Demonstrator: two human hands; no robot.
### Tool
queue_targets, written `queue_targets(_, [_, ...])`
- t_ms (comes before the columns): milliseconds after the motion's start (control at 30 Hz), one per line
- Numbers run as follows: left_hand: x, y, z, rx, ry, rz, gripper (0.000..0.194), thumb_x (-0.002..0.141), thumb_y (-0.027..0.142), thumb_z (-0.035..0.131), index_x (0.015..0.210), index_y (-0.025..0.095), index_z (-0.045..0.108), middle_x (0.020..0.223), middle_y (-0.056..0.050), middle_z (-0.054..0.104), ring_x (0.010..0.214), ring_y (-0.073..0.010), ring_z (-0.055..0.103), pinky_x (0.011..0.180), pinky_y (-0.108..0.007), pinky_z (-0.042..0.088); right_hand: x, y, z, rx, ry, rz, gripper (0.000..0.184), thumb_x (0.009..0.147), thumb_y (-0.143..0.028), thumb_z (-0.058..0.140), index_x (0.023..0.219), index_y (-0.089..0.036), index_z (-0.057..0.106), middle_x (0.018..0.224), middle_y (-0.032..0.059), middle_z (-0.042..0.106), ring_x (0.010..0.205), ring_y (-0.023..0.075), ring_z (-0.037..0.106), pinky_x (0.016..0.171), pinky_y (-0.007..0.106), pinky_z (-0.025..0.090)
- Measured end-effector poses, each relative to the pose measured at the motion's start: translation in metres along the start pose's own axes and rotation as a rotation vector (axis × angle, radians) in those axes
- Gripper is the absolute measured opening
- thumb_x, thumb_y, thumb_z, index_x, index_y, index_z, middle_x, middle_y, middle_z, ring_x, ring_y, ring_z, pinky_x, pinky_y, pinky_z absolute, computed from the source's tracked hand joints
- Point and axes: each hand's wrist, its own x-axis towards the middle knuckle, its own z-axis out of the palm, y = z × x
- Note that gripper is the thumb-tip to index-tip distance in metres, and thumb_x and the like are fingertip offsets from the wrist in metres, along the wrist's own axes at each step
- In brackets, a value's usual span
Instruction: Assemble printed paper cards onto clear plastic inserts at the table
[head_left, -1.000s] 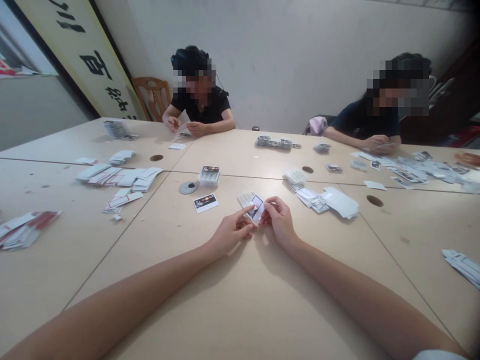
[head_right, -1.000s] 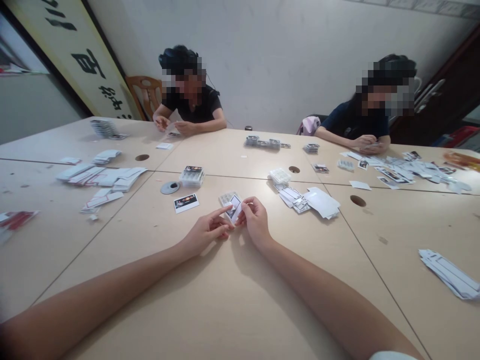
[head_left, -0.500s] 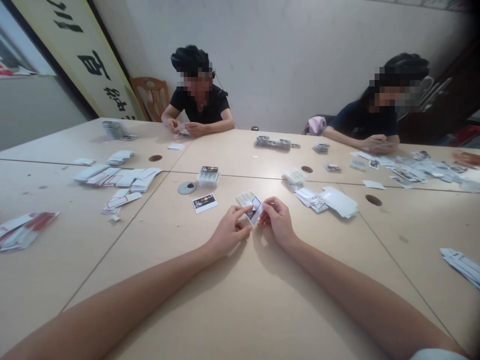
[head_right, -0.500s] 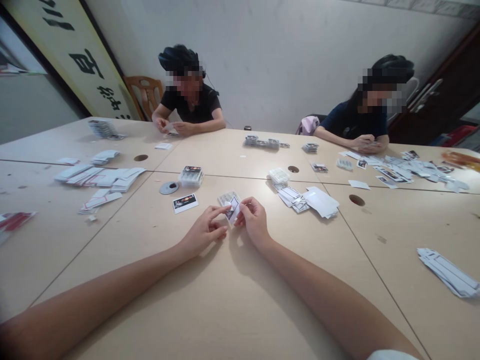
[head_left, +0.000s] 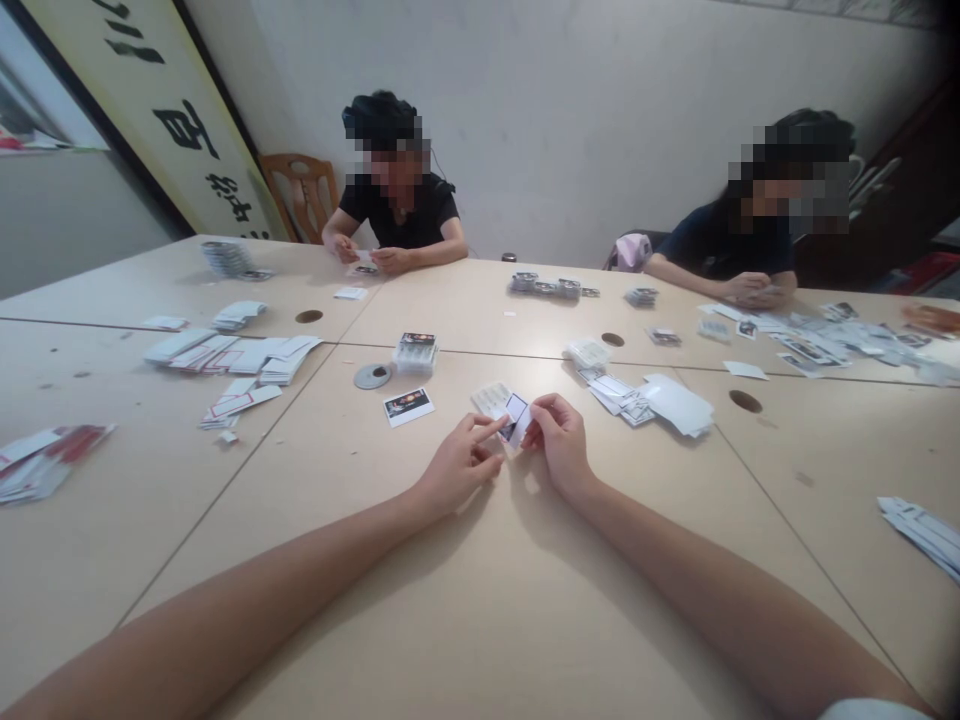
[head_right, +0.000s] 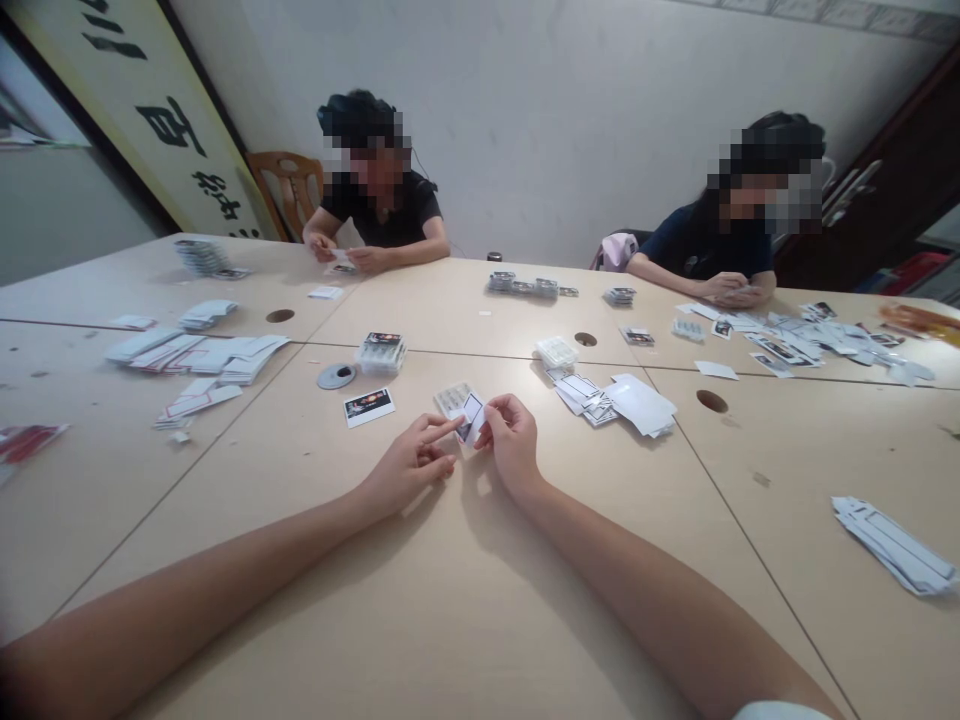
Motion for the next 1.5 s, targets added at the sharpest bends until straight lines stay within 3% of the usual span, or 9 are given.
queue_targets(867, [-0.002, 0.002, -0.001, 0.103, -0.023, 0.014, 0.051, 0.086, 0.021, 0.053, 0.136, 0.026, 0.055, 0.123, -0.007, 0.047, 0.066, -0.0069, 0.059, 0.064, -0.026, 0.055, 0.001, 0.004, 0.0, 0.031, 0.215, -0.103, 0.013, 0.083, -0.033, 0.055, 0.077, -0.022, 0.049, 0.055, -0.0092, 0.048, 0.042, 0.0081, 0.045, 0.04, 0.019, 0.038])
queue_targets(1033, [-0.004, -0.001, 0.001, 0.096, 0.008, 0.033, 0.049, 0.083, 0.019, 0.056, 0.132, 0.023, 0.059, 0.122, -0.008, 0.047, 0.064, -0.0063, 0.059, 0.06, -0.025, 0.054, 0.0, 0.005, 0.001, 0.067, 0.199, -0.134, 0.015, 0.083, -0.033, 0.056, 0.077, -0.022, 0.048, 0.053, -0.0092, 0.049, 0.041, 0.0084, 0.045, 0.039, 0.019, 0.037])
queue_targets(1133, [-0.006, 0.004, 0.002, 0.024, 0.043, 0.017, 0.045, 0.085, 0.028, 0.059, 0.129, 0.018, 0.062, 0.126, -0.011, 0.044, 0.061, -0.006, 0.059, 0.054, -0.024, 0.053, -0.002, 0.006, 0.002, 0.083, 0.19, -0.144, 0.015, 0.083, -0.032, 0.055, 0.075, -0.022, 0.049, 0.047, -0.0096, 0.047, 0.04, 0.0088, 0.044, 0.04, 0.019, 0.037])
queue_targets(1233, [-0.008, 0.014, 0.0, -0.021, 0.151, 0.05, 0.043, 0.089, 0.042, 0.056, 0.122, 0.016, 0.066, 0.121, -0.012, 0.049, 0.064, -0.0075, 0.062, 0.055, -0.024, 0.053, -0.009, 0.003, 0.005, 0.101, 0.137, -0.18, 0.016, 0.083, -0.032, 0.057, 0.073, -0.021, 0.049, 0.047, -0.0082, 0.049, 0.04, 0.0096, 0.047, 0.041, 0.02, 0.038])
queue_targets(1333, [-0.006, 0.035, -0.01, 0.01, 0.297, 0.182, 0.04, 0.089, 0.044, 0.058, 0.112, 0.015, 0.072, 0.11, -0.01, 0.057, 0.069, -0.01, 0.064, 0.062, -0.024, 0.054, -0.018, -0.006, 0.01, 0.125, 0.025, -0.253, 0.018, 0.08, -0.032, 0.062, 0.073, -0.02, 0.052, 0.053, -0.0067, 0.051, 0.044, 0.0109, 0.053, 0.044, 0.022, 0.041])
queue_targets(1400, [-0.003, 0.06, -0.022, 0.055, 0.395, 0.288, 0.034, 0.087, 0.043, 0.063, 0.104, 0.016, 0.075, 0.103, -0.009, 0.062, 0.072, -0.0111, 0.064, 0.062, -0.022, 0.053, -0.021, -0.021, 0.013, 0.129, -0.01, -0.326, 0.016, 0.081, -0.032, 0.063, 0.077, -0.019, 0.055, 0.062, -0.0052, 0.055, 0.048, 0.0112, 0.057, 0.048, 0.024, 0.044])
queue_targets(1500, [-0.003, 0.112, -0.041, 0.106, 0.554, 0.444, 0.025, 0.079, 0.039, 0.073, 0.092, 0.018, 0.078, 0.096, -0.007, 0.067, 0.068, -0.0098, 0.064, 0.058, -0.019, 0.051, -0.023, -0.065, 0.015, 0.142, 0.058, -0.499, 0.013, 0.082, -0.031, 0.064, 0.084, -0.02, 0.058, 0.075, -0.0026, 0.059, 0.057, 0.0116, 0.061, 0.053, 0.024, 0.047])
